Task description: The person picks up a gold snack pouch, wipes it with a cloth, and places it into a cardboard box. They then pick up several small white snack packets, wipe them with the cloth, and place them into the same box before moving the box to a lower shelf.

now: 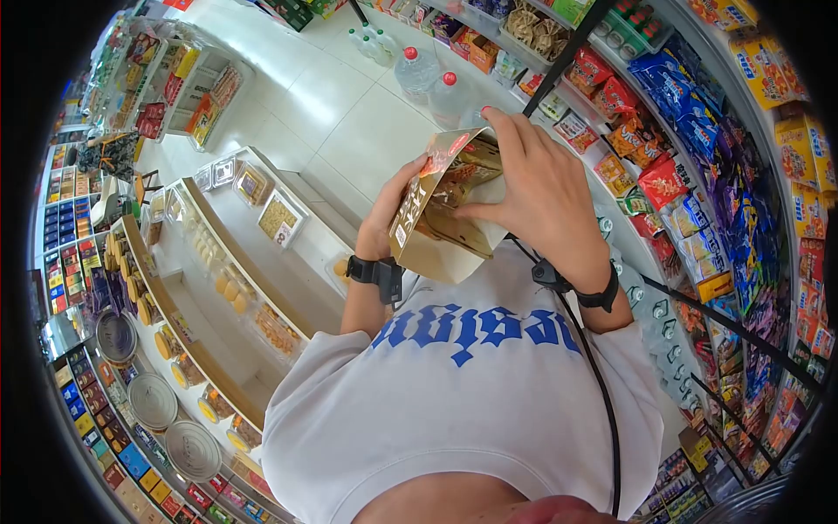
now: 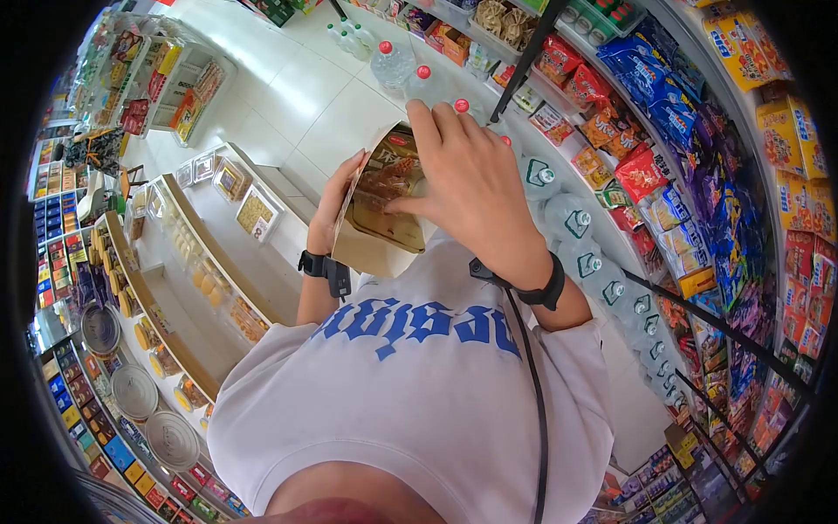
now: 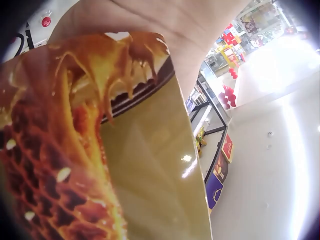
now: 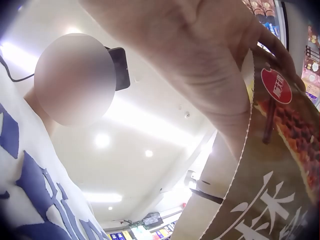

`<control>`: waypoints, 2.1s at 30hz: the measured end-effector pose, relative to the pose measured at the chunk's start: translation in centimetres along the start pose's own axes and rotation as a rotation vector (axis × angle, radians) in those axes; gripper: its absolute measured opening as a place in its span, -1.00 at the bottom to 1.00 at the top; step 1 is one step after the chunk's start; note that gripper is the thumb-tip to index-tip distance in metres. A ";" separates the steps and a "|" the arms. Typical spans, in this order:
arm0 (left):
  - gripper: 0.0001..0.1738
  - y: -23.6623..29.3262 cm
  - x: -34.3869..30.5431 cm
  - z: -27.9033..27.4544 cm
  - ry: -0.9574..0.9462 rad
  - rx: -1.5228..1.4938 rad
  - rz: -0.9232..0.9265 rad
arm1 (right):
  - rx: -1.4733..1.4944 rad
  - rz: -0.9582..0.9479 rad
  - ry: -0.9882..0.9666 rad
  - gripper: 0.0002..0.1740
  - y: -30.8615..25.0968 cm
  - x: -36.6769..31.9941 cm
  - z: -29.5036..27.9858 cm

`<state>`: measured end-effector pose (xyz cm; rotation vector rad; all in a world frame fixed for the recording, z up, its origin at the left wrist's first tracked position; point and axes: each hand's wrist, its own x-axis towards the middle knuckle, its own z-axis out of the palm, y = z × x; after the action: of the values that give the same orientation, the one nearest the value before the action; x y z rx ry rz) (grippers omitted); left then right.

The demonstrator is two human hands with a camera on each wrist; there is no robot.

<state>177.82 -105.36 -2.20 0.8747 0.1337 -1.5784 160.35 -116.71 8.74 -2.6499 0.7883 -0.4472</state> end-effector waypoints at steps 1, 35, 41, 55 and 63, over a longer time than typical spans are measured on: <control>-0.53 0.0 0.1 0.0 -0.009 0.010 -0.006 | -0.015 -0.019 0.026 0.00 0.1 0.0 0.0; -0.38 1.4 3.1 1.0 -0.140 0.149 0.163 | 0.203 -0.003 0.171 -0.66 5.2 4.3 4.2; -0.36 1.0 3.4 1.3 -0.114 0.231 0.168 | 0.224 0.016 0.141 -0.63 6.7 3.9 6.0; -0.35 0.3 3.0 1.9 -0.180 0.199 0.097 | 0.206 0.117 0.172 -0.74 7.0 3.0 4.6; -0.39 -0.8 4.1 1.2 -0.197 0.153 0.092 | 0.140 0.119 0.146 -0.71 7.0 2.4 4.4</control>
<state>176.80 -109.12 -4.09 0.8257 -0.1669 -1.5936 160.73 -122.54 2.44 -2.4481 0.9174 -0.6444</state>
